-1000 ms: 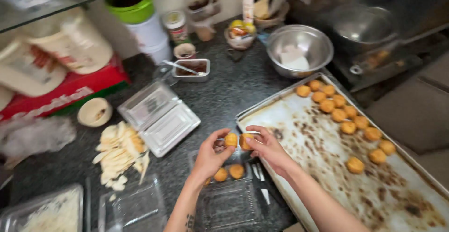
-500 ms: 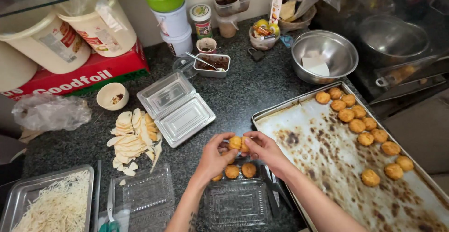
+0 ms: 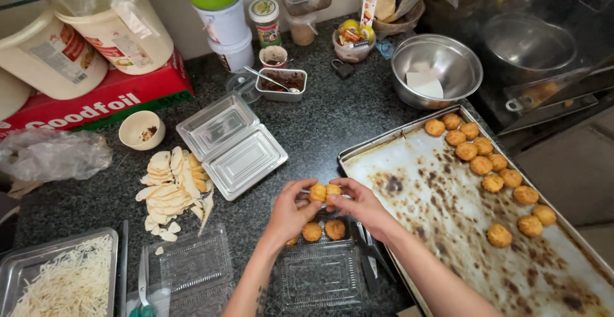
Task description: Packing baked cream puffs into plastic containers and sealing them with a stapler.
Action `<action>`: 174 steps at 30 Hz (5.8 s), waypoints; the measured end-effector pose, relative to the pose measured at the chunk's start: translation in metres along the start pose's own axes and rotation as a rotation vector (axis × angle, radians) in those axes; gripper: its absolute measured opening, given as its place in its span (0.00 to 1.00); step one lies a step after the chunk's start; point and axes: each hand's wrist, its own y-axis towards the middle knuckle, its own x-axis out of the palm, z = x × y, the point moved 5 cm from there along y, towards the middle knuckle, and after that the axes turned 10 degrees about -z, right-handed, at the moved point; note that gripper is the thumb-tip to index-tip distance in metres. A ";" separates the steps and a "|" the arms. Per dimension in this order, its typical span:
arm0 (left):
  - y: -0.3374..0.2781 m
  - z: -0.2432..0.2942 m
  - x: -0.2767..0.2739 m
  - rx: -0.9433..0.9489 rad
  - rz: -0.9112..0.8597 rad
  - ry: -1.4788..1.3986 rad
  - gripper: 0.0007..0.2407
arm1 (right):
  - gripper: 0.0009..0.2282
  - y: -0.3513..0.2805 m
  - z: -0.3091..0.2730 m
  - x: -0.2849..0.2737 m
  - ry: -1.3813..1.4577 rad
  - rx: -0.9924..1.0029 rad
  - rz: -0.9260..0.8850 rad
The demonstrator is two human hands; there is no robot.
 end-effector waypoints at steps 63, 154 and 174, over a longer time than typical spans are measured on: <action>-0.211 0.010 0.012 0.373 -0.175 1.436 0.10 | 0.29 -0.120 0.087 0.010 -1.811 -0.098 0.477; -0.172 -0.036 0.080 -0.002 -0.040 0.943 0.21 | 0.33 -0.239 0.141 0.010 -0.604 0.314 0.118; -0.225 -0.101 0.098 -0.579 -0.015 -0.345 0.08 | 0.35 -0.256 0.119 0.023 -0.730 0.450 0.169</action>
